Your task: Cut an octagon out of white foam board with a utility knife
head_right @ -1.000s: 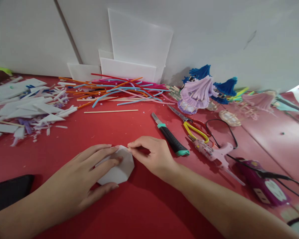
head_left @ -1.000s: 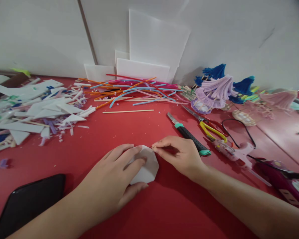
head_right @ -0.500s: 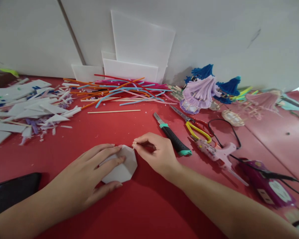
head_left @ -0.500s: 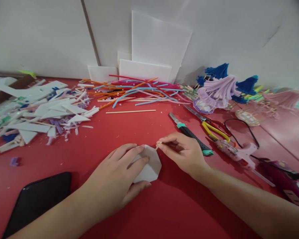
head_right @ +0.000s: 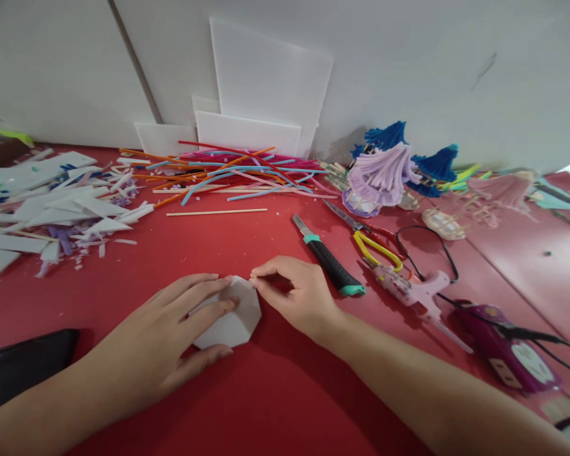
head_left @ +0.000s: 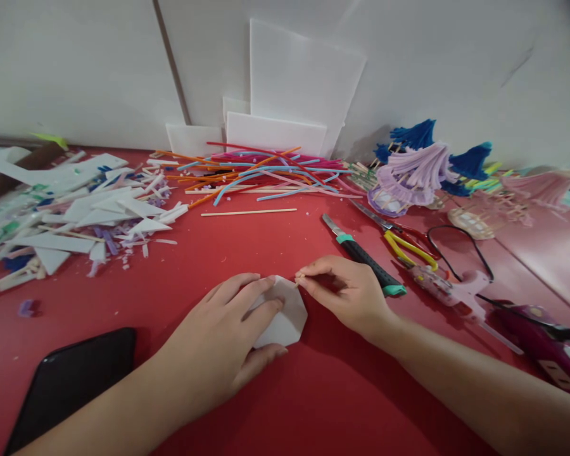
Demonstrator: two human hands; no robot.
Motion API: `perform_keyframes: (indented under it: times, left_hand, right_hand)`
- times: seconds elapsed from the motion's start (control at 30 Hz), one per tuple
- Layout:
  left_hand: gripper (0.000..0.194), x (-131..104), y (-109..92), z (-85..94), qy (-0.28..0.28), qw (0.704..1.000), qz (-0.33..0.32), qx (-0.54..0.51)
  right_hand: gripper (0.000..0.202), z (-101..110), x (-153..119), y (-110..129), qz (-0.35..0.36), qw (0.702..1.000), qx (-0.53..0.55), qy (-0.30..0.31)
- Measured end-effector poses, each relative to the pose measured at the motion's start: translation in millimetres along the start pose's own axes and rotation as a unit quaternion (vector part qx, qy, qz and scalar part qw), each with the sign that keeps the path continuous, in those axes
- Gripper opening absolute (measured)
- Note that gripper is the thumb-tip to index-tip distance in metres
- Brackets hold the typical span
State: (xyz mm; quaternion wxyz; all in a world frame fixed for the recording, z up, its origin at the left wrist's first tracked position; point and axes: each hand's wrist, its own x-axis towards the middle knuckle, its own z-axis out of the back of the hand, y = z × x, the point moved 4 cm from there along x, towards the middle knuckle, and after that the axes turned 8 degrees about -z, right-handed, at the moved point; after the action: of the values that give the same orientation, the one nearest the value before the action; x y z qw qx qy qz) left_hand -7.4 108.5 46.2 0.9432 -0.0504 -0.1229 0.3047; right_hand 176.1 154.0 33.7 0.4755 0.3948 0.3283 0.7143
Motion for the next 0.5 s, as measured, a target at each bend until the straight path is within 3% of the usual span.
perform_keyframes:
  times: [0.2, 0.5]
  left_hand:
    - [0.041, -1, 0, -0.7, 0.000, 1.000, 0.006, -0.006]
    - [0.044, -1, 0, -0.5, 0.006, 1.000, 0.003, -0.009]
  right_hand:
    - [0.009, 1, 0, 10, 0.072, 0.996, -0.059, -0.001]
    - [0.012, -1, 0, 12, 0.101, 0.993, -0.066, 0.017]
